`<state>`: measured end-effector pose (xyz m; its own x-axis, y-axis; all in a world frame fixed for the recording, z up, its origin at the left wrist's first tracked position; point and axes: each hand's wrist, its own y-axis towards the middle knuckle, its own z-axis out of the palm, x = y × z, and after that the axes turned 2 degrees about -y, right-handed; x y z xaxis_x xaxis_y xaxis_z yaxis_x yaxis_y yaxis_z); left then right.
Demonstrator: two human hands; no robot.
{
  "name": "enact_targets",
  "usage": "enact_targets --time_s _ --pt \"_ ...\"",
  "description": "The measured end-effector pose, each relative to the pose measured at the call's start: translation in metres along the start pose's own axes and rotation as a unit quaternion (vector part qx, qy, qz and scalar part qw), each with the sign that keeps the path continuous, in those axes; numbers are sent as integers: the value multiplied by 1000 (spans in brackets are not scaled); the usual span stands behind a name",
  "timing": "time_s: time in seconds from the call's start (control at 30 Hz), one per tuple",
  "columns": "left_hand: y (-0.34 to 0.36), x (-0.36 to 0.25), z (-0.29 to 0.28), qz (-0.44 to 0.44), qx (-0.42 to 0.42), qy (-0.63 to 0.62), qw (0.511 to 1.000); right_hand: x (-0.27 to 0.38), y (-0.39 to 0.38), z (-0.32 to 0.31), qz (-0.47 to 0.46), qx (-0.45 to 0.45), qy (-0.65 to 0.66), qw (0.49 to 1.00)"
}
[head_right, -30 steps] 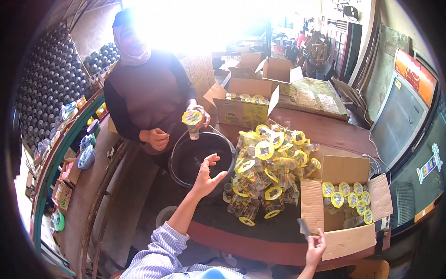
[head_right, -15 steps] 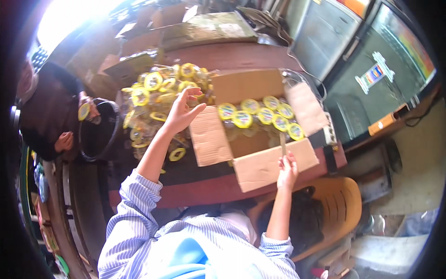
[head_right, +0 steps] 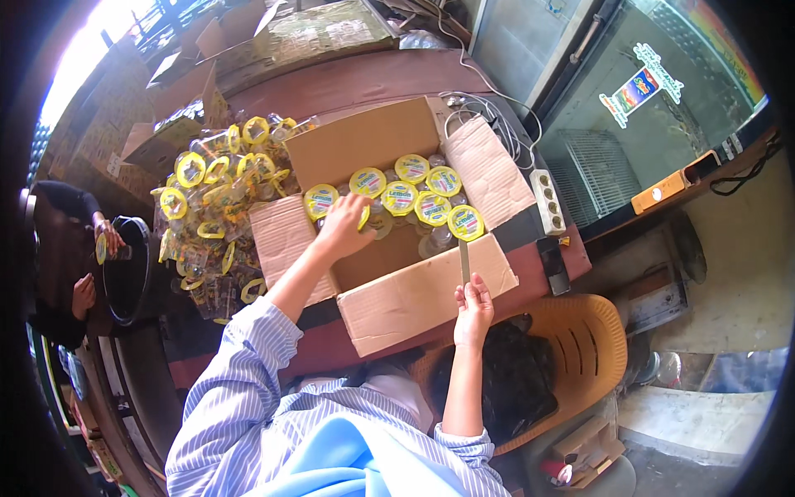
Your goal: The person applies yellow circular stickers to the lids of small glass jars. They pick up a jar, use a small metal tool to smooth the sticker onto the lid, and then place the jar into a cardboard box. The process is repeated for multiple jars.
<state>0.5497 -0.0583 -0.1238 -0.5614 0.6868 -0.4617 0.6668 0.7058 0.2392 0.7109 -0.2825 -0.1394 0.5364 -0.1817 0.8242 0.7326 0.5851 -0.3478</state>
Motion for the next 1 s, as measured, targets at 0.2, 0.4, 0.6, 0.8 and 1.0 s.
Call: enact_targets --time_s 0.2,0.4,0.6,0.8,1.0 --pt "20 -50 69 119 53 -78 988 10 4 0 -20 -4 -20 1000" --pt "35 -66 96 196 54 20 979 16 -6 -11 -56 3 -58 997" --pt "26 -56 95 219 48 -7 974 12 -12 -18 -51 -25 -64 996" --pt "26 -59 94 193 75 -14 978 10 -14 -14 -44 -35 -53 997" --pt "37 -86 106 123 22 -9 992 13 -16 -17 -50 -41 -46 997"
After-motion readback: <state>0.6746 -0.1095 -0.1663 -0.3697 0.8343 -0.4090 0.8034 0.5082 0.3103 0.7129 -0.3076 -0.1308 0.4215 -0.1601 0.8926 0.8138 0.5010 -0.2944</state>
